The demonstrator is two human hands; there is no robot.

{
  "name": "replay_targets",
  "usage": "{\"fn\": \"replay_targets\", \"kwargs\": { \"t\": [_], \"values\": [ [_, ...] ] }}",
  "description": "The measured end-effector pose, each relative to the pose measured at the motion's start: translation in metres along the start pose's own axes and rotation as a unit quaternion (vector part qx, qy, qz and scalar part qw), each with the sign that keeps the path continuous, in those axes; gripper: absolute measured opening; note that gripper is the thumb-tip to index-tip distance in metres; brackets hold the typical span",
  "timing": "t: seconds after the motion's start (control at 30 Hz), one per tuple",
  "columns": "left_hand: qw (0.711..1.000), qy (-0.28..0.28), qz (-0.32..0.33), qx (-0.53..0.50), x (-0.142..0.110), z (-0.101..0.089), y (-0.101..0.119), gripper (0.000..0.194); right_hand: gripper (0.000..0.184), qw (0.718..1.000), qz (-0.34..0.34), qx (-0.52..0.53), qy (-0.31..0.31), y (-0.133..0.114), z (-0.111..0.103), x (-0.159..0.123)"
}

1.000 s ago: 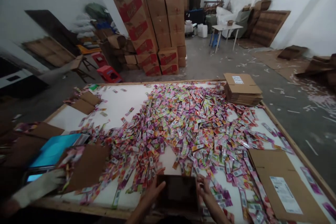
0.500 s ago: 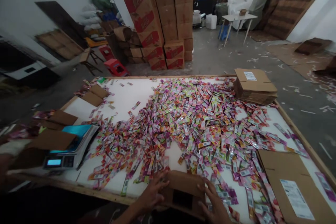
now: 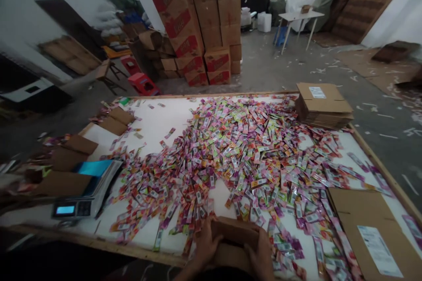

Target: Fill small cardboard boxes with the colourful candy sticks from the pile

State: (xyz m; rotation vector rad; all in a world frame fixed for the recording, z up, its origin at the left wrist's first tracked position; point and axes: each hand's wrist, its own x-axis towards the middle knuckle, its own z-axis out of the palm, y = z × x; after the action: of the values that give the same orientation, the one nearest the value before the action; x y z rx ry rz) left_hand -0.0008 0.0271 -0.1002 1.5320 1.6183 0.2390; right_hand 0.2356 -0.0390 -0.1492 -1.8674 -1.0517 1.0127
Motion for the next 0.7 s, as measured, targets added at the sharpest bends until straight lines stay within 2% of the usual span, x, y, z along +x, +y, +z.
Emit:
{"fn": "replay_targets", "kwargs": {
  "t": [0.1,0.17,0.2,0.27,0.33,0.4,0.47,0.53,0.57,0.63,0.7],
  "values": [
    [0.993,0.047,0.023,0.104,0.0,0.007,-0.004,0.055,0.035,0.998,-0.006,-0.043,0.04,0.0,0.01,0.001],
    [0.981,0.033,0.083,0.175,-0.001,0.001,0.0,0.052,0.036,0.998,-0.008,-0.04,0.039,0.001,0.013,0.001],
    [0.973,-0.006,0.123,0.197,-0.001,-0.005,0.004,0.052,0.038,0.999,-0.012,-0.03,0.029,0.002,0.013,0.001],
    [0.947,-0.124,0.202,0.217,0.001,-0.019,0.018,0.062,0.04,1.0,-0.016,0.002,-0.014,0.007,0.008,0.005],
    [0.913,-0.228,0.253,0.223,0.005,-0.032,0.035,0.088,0.049,0.998,-0.005,0.032,-0.047,0.012,-0.006,0.017],
    [0.895,-0.273,0.268,0.231,0.011,-0.041,0.049,0.105,0.067,1.0,-0.003,0.016,-0.008,0.018,-0.029,0.042],
    [0.894,-0.289,0.255,0.23,0.016,-0.044,0.054,0.103,0.084,0.993,-0.031,-0.059,0.099,0.021,-0.057,0.078],
    [0.915,-0.262,0.211,0.222,0.017,-0.045,0.047,0.092,0.085,0.969,-0.075,-0.148,0.182,0.023,-0.081,0.121],
    [0.932,-0.227,0.179,0.218,0.015,-0.046,0.039,0.086,0.077,0.96,-0.097,-0.183,0.19,0.023,-0.088,0.143],
    [0.965,-0.117,0.109,0.206,0.006,-0.052,0.016,0.082,0.055,0.951,-0.146,-0.243,0.128,0.022,-0.089,0.184],
    [0.985,0.031,0.051,0.164,-0.009,-0.063,-0.006,0.085,0.052,0.932,-0.197,-0.304,0.034,0.019,-0.072,0.22]
  ]
}}
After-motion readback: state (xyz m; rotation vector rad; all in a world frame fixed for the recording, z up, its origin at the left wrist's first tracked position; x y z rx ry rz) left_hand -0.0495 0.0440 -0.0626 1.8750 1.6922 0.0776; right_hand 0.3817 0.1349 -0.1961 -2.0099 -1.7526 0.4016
